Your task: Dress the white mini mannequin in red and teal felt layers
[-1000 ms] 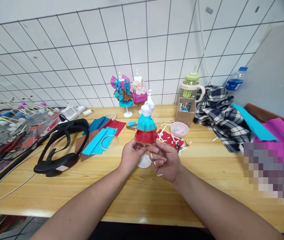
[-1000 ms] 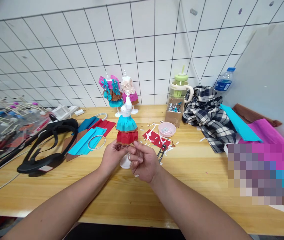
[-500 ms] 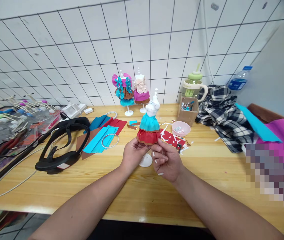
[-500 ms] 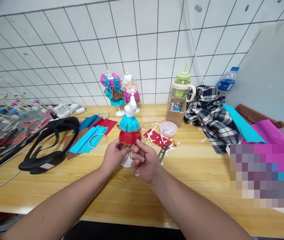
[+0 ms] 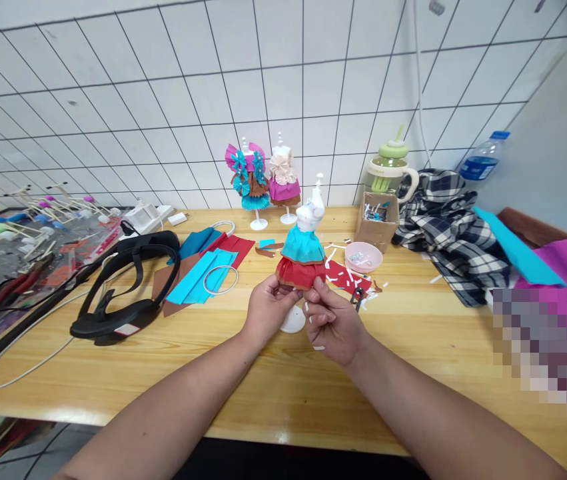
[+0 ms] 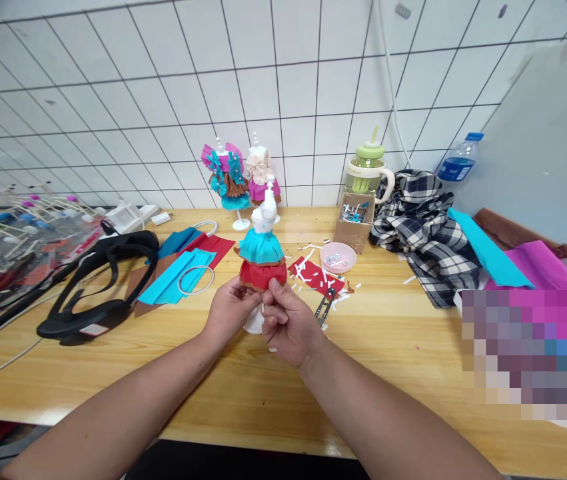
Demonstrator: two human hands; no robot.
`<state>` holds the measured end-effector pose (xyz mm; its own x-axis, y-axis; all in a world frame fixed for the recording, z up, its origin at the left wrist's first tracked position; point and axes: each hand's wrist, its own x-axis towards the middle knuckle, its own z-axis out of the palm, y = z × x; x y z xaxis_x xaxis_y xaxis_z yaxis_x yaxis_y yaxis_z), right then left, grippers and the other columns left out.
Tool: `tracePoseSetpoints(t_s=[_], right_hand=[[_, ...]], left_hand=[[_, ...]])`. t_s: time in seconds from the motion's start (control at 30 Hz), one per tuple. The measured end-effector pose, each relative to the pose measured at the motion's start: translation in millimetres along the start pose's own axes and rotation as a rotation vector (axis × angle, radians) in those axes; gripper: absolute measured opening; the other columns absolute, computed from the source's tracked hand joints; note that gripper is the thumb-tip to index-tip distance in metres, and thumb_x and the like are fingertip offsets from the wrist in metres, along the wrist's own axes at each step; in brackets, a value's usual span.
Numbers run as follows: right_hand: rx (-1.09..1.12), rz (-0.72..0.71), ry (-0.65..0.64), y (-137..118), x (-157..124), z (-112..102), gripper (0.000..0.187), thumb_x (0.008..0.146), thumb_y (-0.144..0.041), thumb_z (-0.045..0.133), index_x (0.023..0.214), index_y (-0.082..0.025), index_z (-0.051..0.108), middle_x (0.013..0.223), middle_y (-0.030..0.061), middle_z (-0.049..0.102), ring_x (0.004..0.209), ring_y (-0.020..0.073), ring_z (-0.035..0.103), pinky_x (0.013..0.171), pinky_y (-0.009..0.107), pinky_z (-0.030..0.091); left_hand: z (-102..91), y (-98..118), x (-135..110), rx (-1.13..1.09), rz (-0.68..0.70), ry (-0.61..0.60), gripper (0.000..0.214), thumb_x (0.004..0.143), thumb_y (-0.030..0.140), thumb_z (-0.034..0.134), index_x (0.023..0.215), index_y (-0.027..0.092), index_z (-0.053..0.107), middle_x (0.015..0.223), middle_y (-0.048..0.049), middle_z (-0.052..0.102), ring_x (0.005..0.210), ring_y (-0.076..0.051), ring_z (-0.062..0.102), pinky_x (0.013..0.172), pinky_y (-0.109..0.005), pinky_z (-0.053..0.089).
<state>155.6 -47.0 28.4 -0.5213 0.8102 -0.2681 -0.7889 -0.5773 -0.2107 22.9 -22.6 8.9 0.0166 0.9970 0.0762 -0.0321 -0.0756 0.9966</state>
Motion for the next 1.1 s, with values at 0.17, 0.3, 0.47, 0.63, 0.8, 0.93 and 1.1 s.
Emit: tracePoseSetpoints(t_s=[0.17,0.3,0.47,0.63,0.8,0.93,1.1], right_hand=[[-0.057,0.034,-0.038,1,-2,1,0.013,0.09,-0.026,0.063,0.084,-0.016,0.056,0.063,-0.0102,0.058,0.033,-0.004,0.032,0.036,0.002,0.041],[-0.099,0.056,-0.05,1,-2,0,0.013,0.089,-0.021,0.062,0.101,-0.019,0.058,0.062,-0.0101,0.057,0.034,-0.0026,0.034,0.037,0.004,0.044],[-0.099,0.018,0.072,0,1,0,0.013,0.089,-0.016,0.057,0.102,-0.019,0.059,0.058,-0.0085,0.053,0.033,-0.0005,0.036,0.036,0.007,0.044],[-0.085,-0.02,0.161,0,3,3,0.009,0.09,-0.017,0.054,0.098,-0.018,0.06,0.055,-0.0089,0.049,0.033,0.0002,0.035,0.034,0.007,0.041],[-0.145,-0.154,0.259,2,5,1,0.006,0.085,-0.022,0.063,0.082,-0.017,0.062,0.048,-0.0114,0.041,0.031,-0.0003,0.029,0.034,0.007,0.039],[-0.326,-0.385,0.305,2,10,-8,0.026,0.073,-0.009,0.066,0.096,-0.021,0.067,0.08,-0.0026,0.066,0.053,0.0039,0.055,0.049,0.015,0.052],[-0.383,-0.577,0.334,-8,17,-14,0.03,0.07,-0.012,0.073,0.096,-0.025,0.067,0.107,-0.0009,0.068,0.086,0.0061,0.064,0.07,0.013,0.053]], left_hand=[[-3.4,-3,3,-0.019,-0.003,0.048,0.024,0.06,0.025,0.08,0.076,0.016,0.066,0.071,-0.0004,0.069,0.063,-0.013,0.062,0.061,-0.023,0.046],[-5.7,-4,5,-0.038,0.004,0.081,0.024,0.061,0.026,0.079,0.076,0.016,0.064,0.071,-0.0004,0.069,0.064,-0.013,0.062,0.062,-0.024,0.046],[-7.0,-2,7,-0.083,0.016,0.094,0.029,0.059,0.027,0.081,0.08,0.015,0.064,0.076,-0.0029,0.071,0.068,-0.015,0.064,0.064,-0.025,0.047],[-8.8,0,9,-0.048,-0.003,0.127,0.032,0.056,0.031,0.082,0.078,0.015,0.063,0.072,-0.0019,0.07,0.065,-0.015,0.063,0.063,-0.026,0.046],[-10.0,-2,10,-0.022,-0.001,0.153,0.034,0.056,0.03,0.082,0.081,0.015,0.064,0.071,-0.0007,0.068,0.064,-0.014,0.061,0.062,-0.025,0.045],[-11.3,-4,11,-0.02,0.001,0.147,0.034,0.056,0.032,0.082,0.08,0.015,0.065,0.071,-0.0014,0.068,0.064,-0.014,0.061,0.061,-0.025,0.045],[-20.5,1,17,0.009,0.014,0.229,0.033,0.054,0.034,0.083,0.073,0.015,0.063,0.068,0.0,0.067,0.063,-0.014,0.06,0.064,-0.026,0.047]])
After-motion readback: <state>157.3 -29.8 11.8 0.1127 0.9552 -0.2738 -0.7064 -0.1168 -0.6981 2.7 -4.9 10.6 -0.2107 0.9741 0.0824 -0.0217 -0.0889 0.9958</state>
